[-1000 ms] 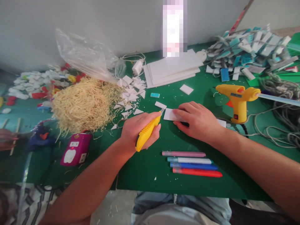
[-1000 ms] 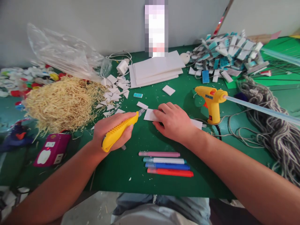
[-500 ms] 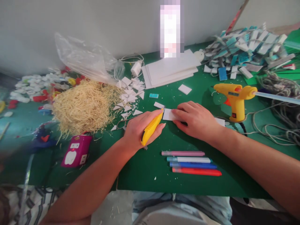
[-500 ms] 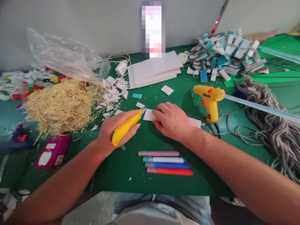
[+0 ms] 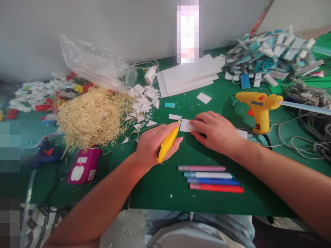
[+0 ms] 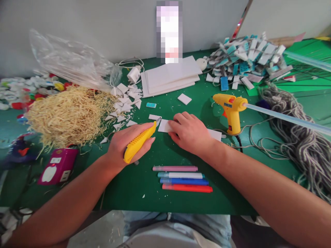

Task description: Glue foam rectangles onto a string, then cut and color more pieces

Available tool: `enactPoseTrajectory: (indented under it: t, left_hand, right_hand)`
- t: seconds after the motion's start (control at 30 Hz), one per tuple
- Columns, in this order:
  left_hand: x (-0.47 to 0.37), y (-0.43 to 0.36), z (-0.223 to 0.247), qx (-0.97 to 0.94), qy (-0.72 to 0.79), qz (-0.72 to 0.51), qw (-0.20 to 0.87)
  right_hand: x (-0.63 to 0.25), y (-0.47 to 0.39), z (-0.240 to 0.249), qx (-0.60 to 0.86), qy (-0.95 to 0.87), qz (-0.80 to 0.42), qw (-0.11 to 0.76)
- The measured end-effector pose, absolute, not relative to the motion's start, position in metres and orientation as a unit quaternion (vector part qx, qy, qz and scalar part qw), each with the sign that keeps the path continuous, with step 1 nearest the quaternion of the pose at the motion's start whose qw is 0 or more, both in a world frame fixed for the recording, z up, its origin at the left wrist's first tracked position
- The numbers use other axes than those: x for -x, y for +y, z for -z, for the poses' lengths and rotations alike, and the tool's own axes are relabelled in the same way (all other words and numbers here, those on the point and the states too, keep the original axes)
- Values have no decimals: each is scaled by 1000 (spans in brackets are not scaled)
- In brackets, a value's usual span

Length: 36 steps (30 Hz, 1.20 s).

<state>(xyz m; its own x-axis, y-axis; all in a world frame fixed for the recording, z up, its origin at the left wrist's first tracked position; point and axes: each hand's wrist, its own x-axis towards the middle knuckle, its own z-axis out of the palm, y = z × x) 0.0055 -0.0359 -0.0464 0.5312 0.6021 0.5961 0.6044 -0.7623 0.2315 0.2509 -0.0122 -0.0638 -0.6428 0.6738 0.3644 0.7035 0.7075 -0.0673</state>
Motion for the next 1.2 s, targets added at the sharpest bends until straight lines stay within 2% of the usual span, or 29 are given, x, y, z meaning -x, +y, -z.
enactPoseTrajectory:
  t: [0.2,0.43,1.2]
  left_hand:
    - [-4,-39,40,879,-344,330,1]
    - [-3,-38,42,857,-347,381,5]
    - [-2,-38,41,874,-344,343,-15]
  right_hand:
    - [-251,-12,64,379,-904,54,192]
    - [-252,-14,61,387,-906,37,166]
    - [-251,-15,62,406,-900,6,158]
